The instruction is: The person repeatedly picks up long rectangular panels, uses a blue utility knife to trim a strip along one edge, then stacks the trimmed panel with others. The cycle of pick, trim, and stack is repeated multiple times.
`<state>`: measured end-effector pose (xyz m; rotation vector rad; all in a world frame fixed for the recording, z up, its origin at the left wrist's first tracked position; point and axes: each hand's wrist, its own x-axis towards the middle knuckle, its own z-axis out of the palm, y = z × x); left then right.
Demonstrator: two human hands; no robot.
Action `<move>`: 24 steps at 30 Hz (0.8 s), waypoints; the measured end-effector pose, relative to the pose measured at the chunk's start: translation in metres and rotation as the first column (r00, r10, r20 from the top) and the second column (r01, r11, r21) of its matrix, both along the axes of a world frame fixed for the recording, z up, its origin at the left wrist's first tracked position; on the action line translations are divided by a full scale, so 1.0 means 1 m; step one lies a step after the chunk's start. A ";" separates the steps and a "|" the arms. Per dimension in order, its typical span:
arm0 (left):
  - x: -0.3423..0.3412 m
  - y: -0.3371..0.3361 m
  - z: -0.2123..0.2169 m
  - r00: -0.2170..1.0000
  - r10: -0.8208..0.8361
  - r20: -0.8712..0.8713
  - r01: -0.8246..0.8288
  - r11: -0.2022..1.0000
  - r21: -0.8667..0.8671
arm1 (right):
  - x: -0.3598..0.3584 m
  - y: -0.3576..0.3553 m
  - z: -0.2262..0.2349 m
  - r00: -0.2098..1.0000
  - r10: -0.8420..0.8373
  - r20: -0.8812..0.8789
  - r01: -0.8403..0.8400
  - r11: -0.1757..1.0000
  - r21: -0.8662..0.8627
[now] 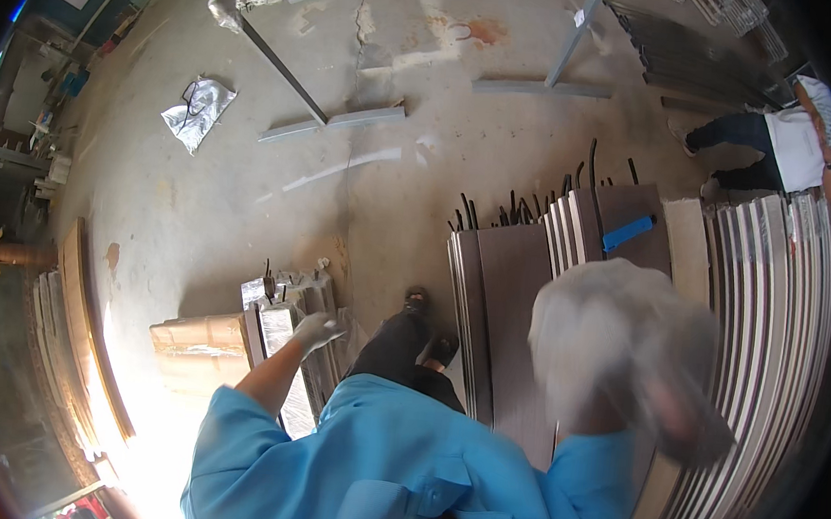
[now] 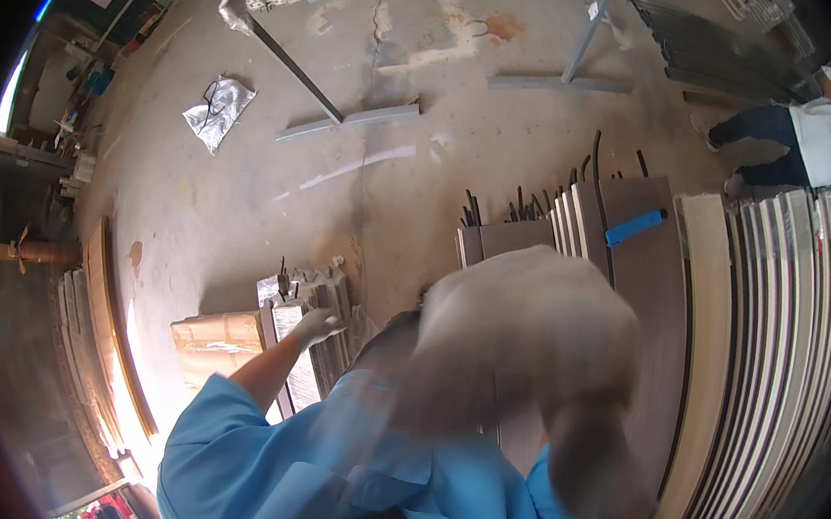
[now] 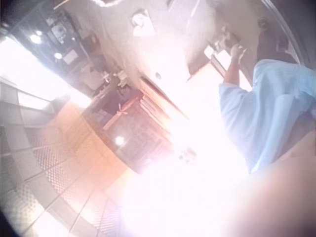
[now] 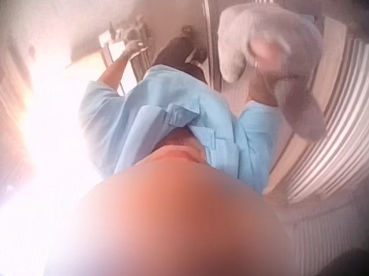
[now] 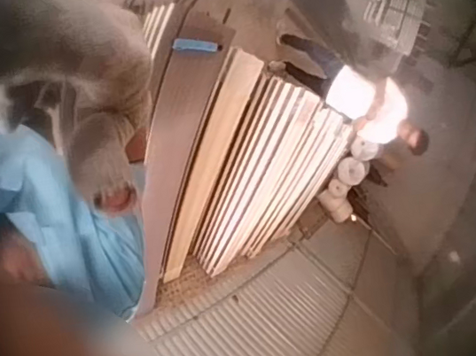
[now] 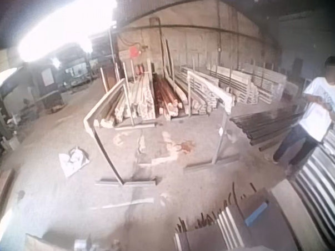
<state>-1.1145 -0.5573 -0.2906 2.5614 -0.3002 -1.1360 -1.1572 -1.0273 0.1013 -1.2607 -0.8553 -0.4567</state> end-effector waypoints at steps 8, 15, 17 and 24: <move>-0.100 0.174 -0.014 0.395 0.879 -0.267 -0.906 0.421 0.047 | 0.073 0.087 0.069 0.919 0.336 0.204 -0.312 0.940 -0.140; -0.046 0.188 -0.017 0.244 0.907 -0.343 -0.968 0.209 -0.136 | 0.217 0.186 0.070 0.799 0.569 0.195 -0.542 0.821 -0.178; -0.009 0.197 -0.004 0.171 0.920 -0.351 -0.969 0.094 -0.227 | 0.258 0.211 0.070 0.752 0.628 0.200 -0.608 0.778 -0.160; 0.100 0.223 0.009 -0.068 0.951 -0.302 -0.940 -0.162 -0.300 | 0.395 0.277 0.071 0.558 0.797 0.231 -0.789 0.596 -0.151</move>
